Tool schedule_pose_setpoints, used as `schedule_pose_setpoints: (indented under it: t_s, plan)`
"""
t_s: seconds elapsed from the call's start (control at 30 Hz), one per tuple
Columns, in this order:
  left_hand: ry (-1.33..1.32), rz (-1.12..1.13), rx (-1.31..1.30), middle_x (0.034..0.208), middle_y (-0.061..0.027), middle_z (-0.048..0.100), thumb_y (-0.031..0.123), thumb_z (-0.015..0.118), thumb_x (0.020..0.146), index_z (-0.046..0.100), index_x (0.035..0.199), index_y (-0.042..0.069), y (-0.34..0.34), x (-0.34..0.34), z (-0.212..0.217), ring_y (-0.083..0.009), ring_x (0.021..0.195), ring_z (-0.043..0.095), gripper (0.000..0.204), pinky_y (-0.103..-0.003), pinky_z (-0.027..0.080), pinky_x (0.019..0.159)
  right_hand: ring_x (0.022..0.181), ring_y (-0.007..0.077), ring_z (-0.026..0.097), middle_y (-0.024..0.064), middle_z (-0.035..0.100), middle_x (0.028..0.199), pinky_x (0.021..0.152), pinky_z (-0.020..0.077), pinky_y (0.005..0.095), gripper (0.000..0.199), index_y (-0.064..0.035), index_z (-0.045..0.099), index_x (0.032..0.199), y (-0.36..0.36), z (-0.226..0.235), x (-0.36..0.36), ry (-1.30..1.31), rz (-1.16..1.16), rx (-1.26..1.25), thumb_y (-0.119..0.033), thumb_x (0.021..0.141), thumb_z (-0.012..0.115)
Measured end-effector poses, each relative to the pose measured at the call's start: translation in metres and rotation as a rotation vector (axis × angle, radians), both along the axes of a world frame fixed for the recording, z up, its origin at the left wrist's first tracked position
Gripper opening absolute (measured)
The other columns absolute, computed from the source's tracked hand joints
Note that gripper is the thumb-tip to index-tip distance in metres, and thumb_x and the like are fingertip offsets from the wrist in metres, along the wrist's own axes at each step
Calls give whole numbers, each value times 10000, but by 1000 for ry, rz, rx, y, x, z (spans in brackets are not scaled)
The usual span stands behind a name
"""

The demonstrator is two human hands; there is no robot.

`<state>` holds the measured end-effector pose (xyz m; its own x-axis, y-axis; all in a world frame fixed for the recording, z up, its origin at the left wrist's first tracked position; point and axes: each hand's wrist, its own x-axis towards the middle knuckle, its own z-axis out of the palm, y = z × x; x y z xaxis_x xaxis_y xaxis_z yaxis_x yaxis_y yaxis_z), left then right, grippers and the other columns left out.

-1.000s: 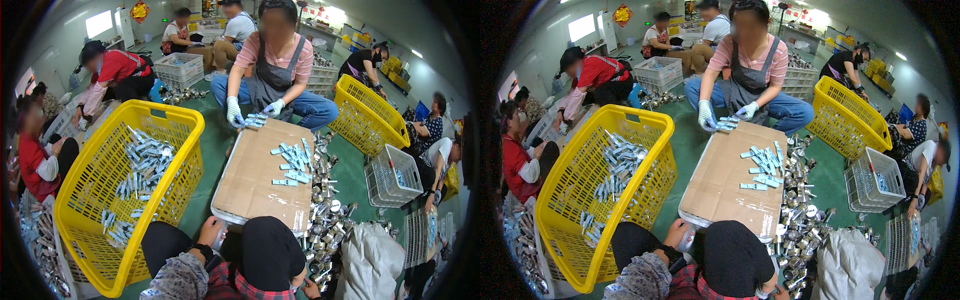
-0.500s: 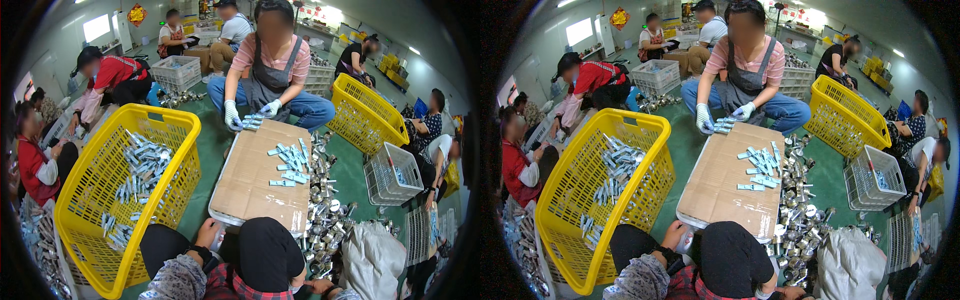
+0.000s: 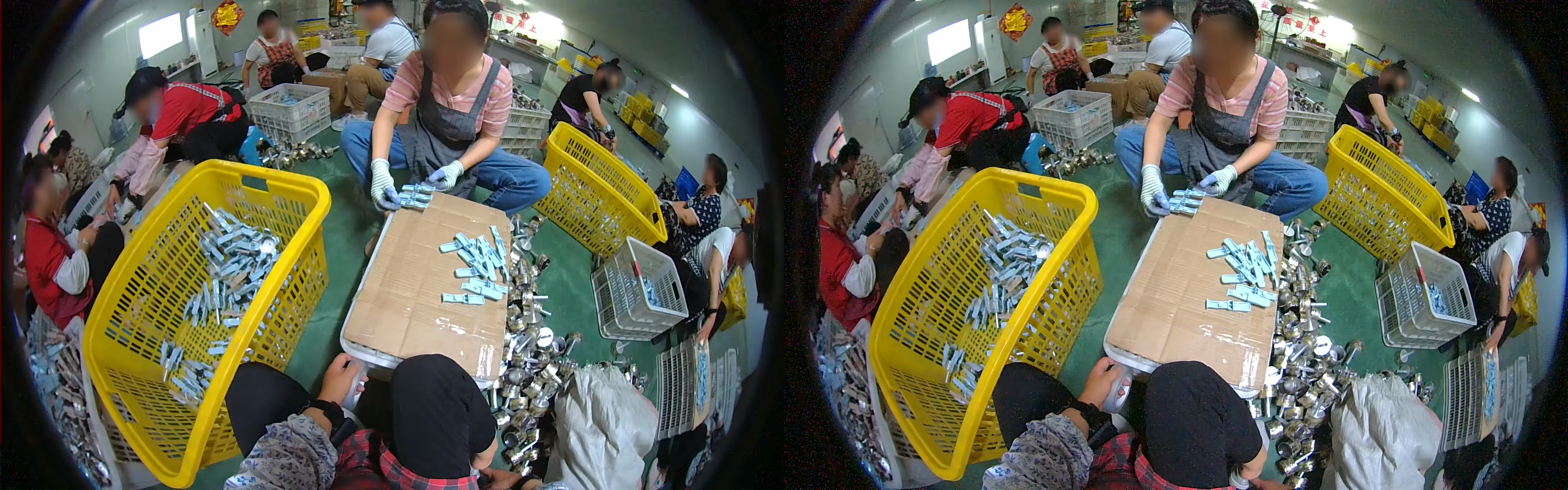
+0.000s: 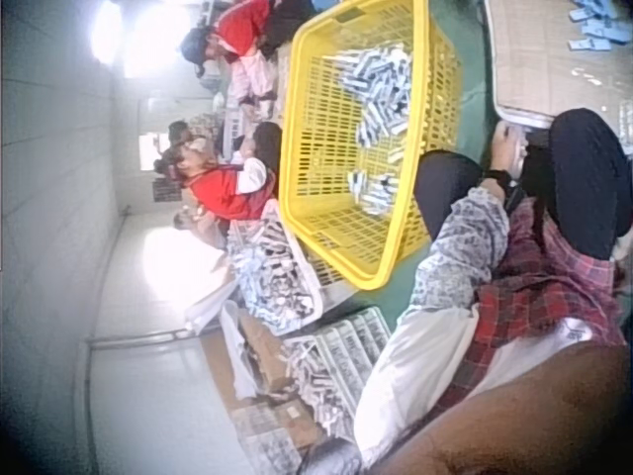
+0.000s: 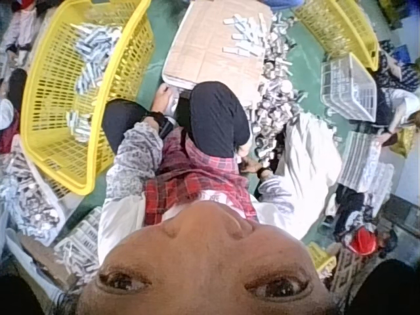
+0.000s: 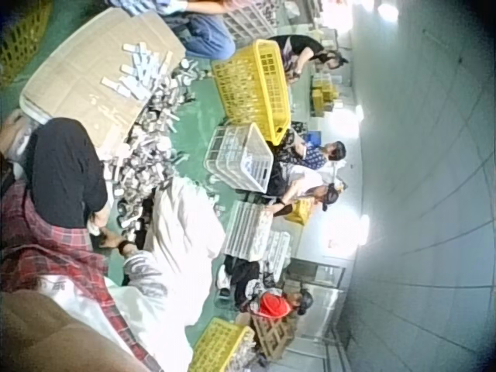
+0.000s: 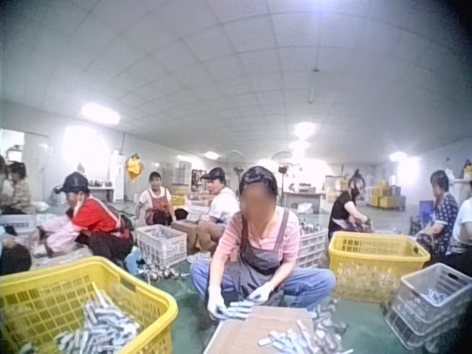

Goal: Sorting and packing small metal hardware components in a manufacturing environment.

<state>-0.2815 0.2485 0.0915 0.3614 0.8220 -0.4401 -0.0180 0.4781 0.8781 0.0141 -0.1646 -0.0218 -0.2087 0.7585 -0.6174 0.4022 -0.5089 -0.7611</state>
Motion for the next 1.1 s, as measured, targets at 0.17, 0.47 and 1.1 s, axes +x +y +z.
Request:
schedule_pose_setpoints:
  t_s: [0.17,0.47,1.1]
  plan:
    - [22,15,3,734,-115,575,135,477,825,483,965,55,-2,-3,6,-136,509,530,162,-239,440,431,806,276,544,158,562,877,741,447,388,650,-49,427,1158,10,22,-6,-3,-65,-212,-257,613,713]
    - [-11,35,5,783,-121,571,118,473,821,476,984,42,-2,-2,3,-157,566,571,180,-246,453,439,882,301,555,131,586,1002,718,442,382,668,-176,453,1194,36,45,1,-557,466,-51,-105,566,670]
    - [23,44,-16,733,-99,575,136,487,830,486,985,44,-3,-4,8,-146,520,553,180,-250,441,423,620,110,521,16,586,716,492,410,258,240,-43,603,999,56,28,6,-148,-505,-644,-118,771,590]
